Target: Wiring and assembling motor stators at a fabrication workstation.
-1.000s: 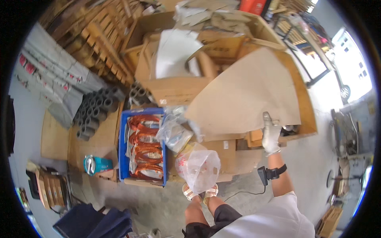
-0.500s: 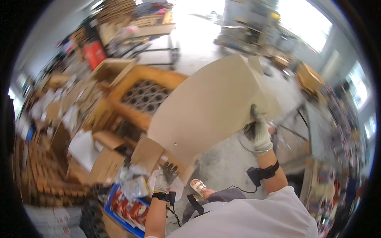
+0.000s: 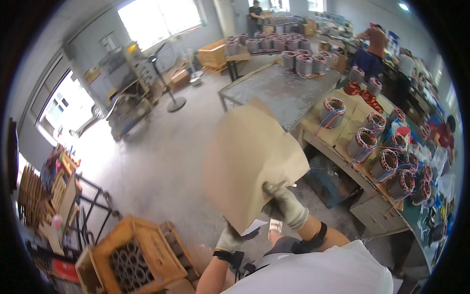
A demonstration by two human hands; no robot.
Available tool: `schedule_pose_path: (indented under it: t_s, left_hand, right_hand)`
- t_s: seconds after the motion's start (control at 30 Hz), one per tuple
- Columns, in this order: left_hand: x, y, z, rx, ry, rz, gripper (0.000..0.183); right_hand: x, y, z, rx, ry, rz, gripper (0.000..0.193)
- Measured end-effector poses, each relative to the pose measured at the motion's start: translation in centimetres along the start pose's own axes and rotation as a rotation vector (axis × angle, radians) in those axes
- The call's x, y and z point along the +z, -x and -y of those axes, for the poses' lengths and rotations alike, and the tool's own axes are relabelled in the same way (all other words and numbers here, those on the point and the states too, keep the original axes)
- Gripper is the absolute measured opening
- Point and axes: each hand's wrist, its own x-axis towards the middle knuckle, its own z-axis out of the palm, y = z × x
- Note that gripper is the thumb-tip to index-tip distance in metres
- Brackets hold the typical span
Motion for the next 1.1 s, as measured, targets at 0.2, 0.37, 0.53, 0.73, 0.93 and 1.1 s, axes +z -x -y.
schedule_pose_path:
  t_s: [0.2,0.37,0.53,0.73,0.93,1.1]
  left_hand:
    - [1.1,-17.2,-6.7,-0.139,-0.432,-0.291,0.061]
    - [6.6,-32.8,-15.2,0.186,0.008,-0.313,0.042]
    - [14.1,-46.7,-33.6,0.571,-0.721,-0.315,0.042]
    - [15.5,-61.3,-40.7,0.823,-1.3,-0.426,0.083]
    - [6.1,-68.2,-52.9,0.74,-1.679,-0.661,0.079]
    - [4.1,-69.0,-55.7,0.504,-2.081,-0.714,0.074]
  right_hand:
    - [0.4,-13.6,9.8,-0.292,-0.022,0.06,0.042]
    - [-4.7,-22.4,21.4,-0.664,-0.083,0.181,0.035]
    - [-12.7,-26.0,22.6,-0.727,0.006,-0.365,0.019]
    - [-23.9,-32.6,16.7,-0.62,-0.658,-0.898,0.013]
    - [-28.7,-39.6,13.7,-0.608,-0.373,-1.344,0.011]
    - [-28.8,-39.6,12.9,-0.389,0.235,-1.576,0.017]
